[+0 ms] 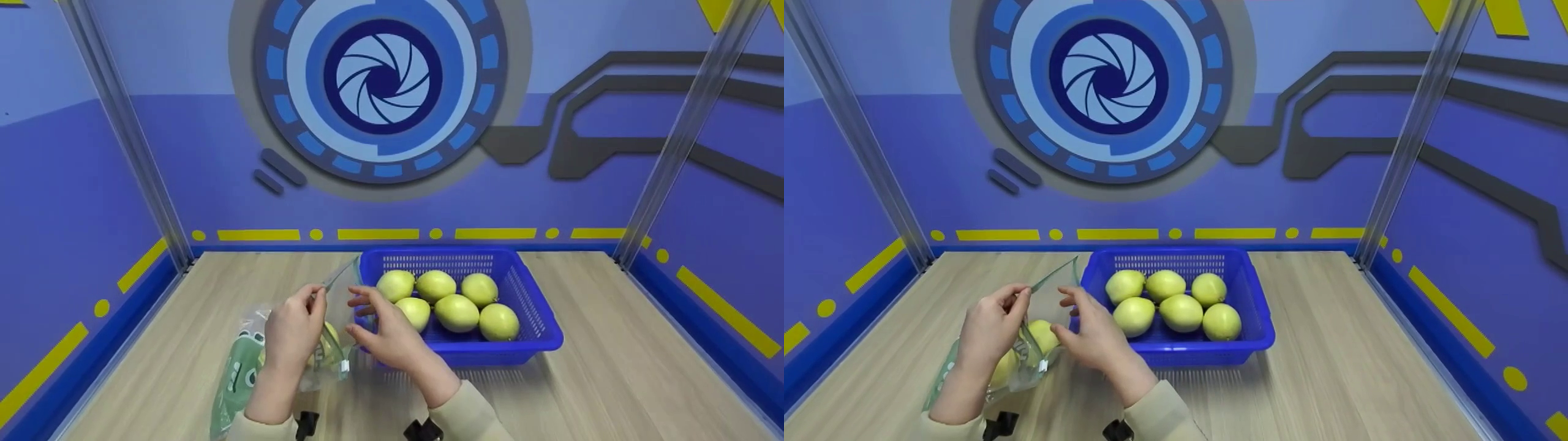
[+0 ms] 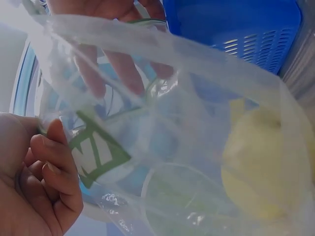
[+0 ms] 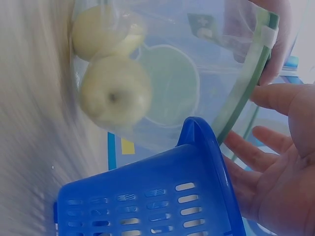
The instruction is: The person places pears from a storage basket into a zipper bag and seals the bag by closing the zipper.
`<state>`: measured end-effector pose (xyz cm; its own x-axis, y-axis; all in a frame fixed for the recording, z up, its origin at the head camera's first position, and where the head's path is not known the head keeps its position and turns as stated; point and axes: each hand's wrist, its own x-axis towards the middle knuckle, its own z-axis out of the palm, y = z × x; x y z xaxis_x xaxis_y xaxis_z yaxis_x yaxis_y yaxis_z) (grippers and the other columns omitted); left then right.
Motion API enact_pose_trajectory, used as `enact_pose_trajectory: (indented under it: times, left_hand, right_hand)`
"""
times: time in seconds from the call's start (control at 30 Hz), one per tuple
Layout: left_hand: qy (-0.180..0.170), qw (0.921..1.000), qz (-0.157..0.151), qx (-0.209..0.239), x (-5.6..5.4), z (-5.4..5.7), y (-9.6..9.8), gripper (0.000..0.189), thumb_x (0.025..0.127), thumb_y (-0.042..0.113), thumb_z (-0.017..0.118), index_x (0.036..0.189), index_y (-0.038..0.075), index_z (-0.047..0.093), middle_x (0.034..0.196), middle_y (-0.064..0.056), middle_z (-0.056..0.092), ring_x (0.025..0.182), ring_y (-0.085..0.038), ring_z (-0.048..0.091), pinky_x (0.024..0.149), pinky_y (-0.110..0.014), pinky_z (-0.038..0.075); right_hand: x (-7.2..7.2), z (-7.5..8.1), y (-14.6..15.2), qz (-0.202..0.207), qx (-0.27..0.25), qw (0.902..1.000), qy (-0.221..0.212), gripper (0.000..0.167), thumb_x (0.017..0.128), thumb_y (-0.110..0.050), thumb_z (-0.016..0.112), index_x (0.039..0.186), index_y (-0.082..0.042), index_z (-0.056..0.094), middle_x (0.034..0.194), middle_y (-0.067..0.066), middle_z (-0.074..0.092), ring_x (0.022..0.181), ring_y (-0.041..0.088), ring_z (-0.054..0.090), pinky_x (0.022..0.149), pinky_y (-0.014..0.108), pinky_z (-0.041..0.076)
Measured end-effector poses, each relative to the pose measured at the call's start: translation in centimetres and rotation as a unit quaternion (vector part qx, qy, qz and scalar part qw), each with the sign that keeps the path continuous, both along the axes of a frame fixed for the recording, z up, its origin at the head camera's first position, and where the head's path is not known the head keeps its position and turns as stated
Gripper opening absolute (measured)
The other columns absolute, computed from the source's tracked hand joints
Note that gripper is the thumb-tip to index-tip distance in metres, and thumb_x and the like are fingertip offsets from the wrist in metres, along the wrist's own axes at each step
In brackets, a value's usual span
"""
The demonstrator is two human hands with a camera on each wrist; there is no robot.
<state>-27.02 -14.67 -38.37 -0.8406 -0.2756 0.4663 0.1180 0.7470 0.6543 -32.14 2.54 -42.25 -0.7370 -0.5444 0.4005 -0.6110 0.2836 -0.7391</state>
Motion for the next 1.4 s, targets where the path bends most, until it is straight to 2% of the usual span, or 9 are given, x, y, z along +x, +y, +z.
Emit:
enact_pose_trajectory:
  times: [0.23, 0.53, 0.83, 0.93, 1.07, 1.3, 1.4]
  left_hand:
    - [0.01, 0.9999, 0.002, -0.007, -0.1, -0.2, 0.0, 0.019, 0.102, 0.017, 0.062, 0.104, 0.004, 0.076, 0.067, -0.003, 0.063, 0.054, -0.011, 0.048, 0.05, -0.024, 0.038]
    - [-0.021, 0.9997, -0.001, 0.009, -0.2, -0.1, 0.0, 0.021, 0.103, 0.02, 0.062, 0.108, 0.005, 0.076, 0.07, -0.004, 0.063, 0.057, -0.012, 0.051, 0.051, -0.021, 0.039]
    - [-0.007, 0.9999, -0.002, 0.01, -0.2, -0.1, 0.1, 0.02, 0.102, 0.018, 0.062, 0.106, 0.004, 0.076, 0.067, -0.003, 0.06, 0.056, -0.011, 0.048, 0.049, -0.022, 0.037]
    - [-0.016, 0.9997, -0.004, 0.016, -0.2, 0.0, 0.1, 0.02, 0.102, 0.018, 0.062, 0.108, 0.004, 0.076, 0.068, -0.003, 0.06, 0.057, -0.012, 0.049, 0.05, -0.022, 0.037]
    - [-0.032, 0.9992, -0.006, 0.022, -0.2, 0.1, 0.1, 0.022, 0.103, 0.019, 0.061, 0.11, 0.005, 0.075, 0.07, -0.003, 0.06, 0.059, -0.012, 0.05, 0.051, -0.021, 0.038]
    - [0.009, 0.9999, -0.002, -0.006, -0.3, -0.1, 0.0, 0.02, 0.101, 0.016, 0.063, 0.106, 0.003, 0.076, 0.067, -0.002, 0.061, 0.054, -0.01, 0.047, 0.049, -0.023, 0.035]
    - [0.01, 0.9999, -0.001, -0.005, -0.3, -0.1, 0.1, 0.019, 0.101, 0.016, 0.063, 0.105, 0.004, 0.077, 0.067, -0.002, 0.061, 0.054, -0.009, 0.047, 0.049, -0.023, 0.035]
  right_hand:
    - [0.1, 0.1, 0.0, 0.003, -0.007, 0.9999, -0.013, 0.054, 0.102, -0.019, 0.065, 0.151, -0.015, 0.043, 0.135, 0.012, 0.064, 0.121, 0.034, 0.066, 0.099, 0.049, 0.056]
    - [-0.1, 0.6, 0.4, -0.005, -0.005, 0.9998, -0.019, 0.055, 0.102, -0.019, 0.064, 0.152, -0.012, 0.042, 0.137, 0.014, 0.063, 0.121, 0.035, 0.066, 0.099, 0.051, 0.056]
    - [-0.9, 1.4, 1.9, -0.03, -0.009, 0.9994, -0.014, 0.05, 0.101, -0.019, 0.066, 0.148, -0.012, 0.048, 0.139, 0.016, 0.063, 0.12, 0.035, 0.066, 0.098, 0.059, 0.052]
    - [-1.3, 1.6, 2.7, -0.036, -0.01, 0.9992, -0.013, 0.049, 0.101, -0.02, 0.066, 0.147, -0.012, 0.05, 0.138, 0.016, 0.063, 0.118, 0.036, 0.066, 0.095, 0.059, 0.051]
    - [-1.7, 1.9, 3.8, -0.041, -0.014, 0.9987, -0.027, 0.049, 0.102, -0.021, 0.065, 0.147, -0.011, 0.049, 0.14, 0.017, 0.061, 0.121, 0.039, 0.064, 0.098, 0.06, 0.05]
    - [-2.4, 2.4, 5.6, -0.061, -0.006, 0.997, -0.048, 0.047, 0.101, -0.017, 0.066, 0.145, -0.01, 0.051, 0.145, 0.02, 0.057, 0.126, 0.042, 0.06, 0.105, 0.06, 0.049]
    - [-2.7, 2.5, 6.3, -0.077, 0.0, 0.9953, -0.06, 0.047, 0.101, -0.018, 0.066, 0.145, -0.012, 0.051, 0.146, 0.02, 0.056, 0.127, 0.044, 0.06, 0.105, 0.059, 0.049]
